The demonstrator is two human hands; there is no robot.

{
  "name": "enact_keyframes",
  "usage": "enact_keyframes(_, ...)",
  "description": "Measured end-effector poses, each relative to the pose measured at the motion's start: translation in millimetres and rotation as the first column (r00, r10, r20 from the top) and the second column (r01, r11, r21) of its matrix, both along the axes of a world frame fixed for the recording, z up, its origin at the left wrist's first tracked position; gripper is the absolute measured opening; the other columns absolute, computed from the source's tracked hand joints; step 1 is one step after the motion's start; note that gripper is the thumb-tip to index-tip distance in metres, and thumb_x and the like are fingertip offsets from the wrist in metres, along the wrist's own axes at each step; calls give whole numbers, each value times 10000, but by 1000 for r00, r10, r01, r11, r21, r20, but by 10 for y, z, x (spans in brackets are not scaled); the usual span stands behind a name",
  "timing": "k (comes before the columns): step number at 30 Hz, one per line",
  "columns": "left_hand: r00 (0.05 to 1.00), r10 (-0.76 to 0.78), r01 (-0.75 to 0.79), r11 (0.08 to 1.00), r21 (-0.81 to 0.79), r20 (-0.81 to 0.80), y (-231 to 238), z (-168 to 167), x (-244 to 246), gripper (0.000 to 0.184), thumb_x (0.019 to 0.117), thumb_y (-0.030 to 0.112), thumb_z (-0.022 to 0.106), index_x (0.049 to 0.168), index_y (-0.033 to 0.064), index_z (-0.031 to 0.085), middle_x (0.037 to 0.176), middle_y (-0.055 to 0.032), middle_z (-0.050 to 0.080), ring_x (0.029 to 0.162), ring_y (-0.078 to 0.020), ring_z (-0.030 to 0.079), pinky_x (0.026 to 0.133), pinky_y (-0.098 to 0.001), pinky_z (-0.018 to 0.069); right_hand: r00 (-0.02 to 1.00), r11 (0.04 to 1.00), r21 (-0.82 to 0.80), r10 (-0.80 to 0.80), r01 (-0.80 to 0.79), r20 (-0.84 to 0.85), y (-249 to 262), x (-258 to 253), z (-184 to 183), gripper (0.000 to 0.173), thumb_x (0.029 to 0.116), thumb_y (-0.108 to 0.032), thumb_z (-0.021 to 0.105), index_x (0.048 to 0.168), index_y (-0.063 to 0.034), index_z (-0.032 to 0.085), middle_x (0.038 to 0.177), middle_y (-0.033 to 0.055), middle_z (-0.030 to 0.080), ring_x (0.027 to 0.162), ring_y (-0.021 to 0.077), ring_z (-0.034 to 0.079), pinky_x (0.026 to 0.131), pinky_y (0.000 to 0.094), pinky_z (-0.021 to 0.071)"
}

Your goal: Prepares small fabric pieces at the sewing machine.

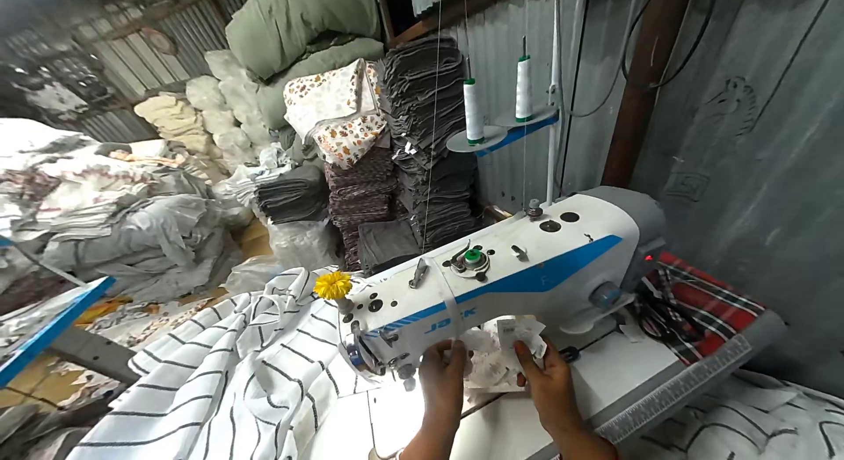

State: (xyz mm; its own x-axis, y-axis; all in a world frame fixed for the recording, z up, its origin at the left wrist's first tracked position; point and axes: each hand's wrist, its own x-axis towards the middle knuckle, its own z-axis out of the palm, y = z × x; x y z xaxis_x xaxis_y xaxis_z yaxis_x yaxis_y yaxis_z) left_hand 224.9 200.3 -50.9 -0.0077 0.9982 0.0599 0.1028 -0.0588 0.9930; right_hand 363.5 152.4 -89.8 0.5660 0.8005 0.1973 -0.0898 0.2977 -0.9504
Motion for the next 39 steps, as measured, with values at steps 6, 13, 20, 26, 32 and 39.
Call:
enact_keyframes(6,998,-55,56,998,34,-44,59,10,23,217,1017,72,531,1101,-72,670,999,-131,700,889,-144,683,843,-315,567,1000,1000,1,17,-17,12,-13,-6,6,255,988,-95,624,1186,64,595,876,10,702,570,8,609,513,172,534)
enact_keyframes(13,989,-136,141,986,91,-56,42,102,121,212,921,177,748,1042,4,737,1006,-70,742,947,-92,698,885,-279,570,992,997,10,76,-77,98,-15,-22,-26,237,976,-124,646,1148,40,639,876,-2,715,571,-7,604,510,161,524)
enact_keyframes(20,967,-102,104,995,5,234,29,36,59,116,951,90,677,988,-12,716,947,-82,728,904,-129,695,836,-294,576,996,998,-1,62,-62,67,-3,-17,-40,290,1003,-138,619,1207,67,600,878,15,697,561,12,594,513,174,528)
enact_keyframes(26,949,38,-11,996,-87,312,20,21,72,121,1025,55,556,979,-43,609,851,-79,643,782,-116,649,735,-273,560,999,999,-19,38,-38,18,-3,-5,-12,299,1013,-134,602,1228,72,576,891,22,699,571,22,606,520,186,535)
enact_keyframes(32,998,-44,46,998,-34,45,35,-83,-10,195,1011,59,537,1133,-74,612,914,-94,634,772,-107,602,727,-277,514,999,999,-23,37,-37,2,-4,-9,-2,300,1014,-113,593,1238,84,564,896,27,695,568,19,598,520,181,529)
enact_keyframes(39,974,-199,206,977,58,-105,40,84,77,242,938,246,714,1056,38,742,1041,-61,713,991,-108,670,894,-293,552,996,998,0,57,-57,64,-4,-10,-41,239,1001,-124,621,1164,51,615,855,3,699,556,4,593,504,169,519)
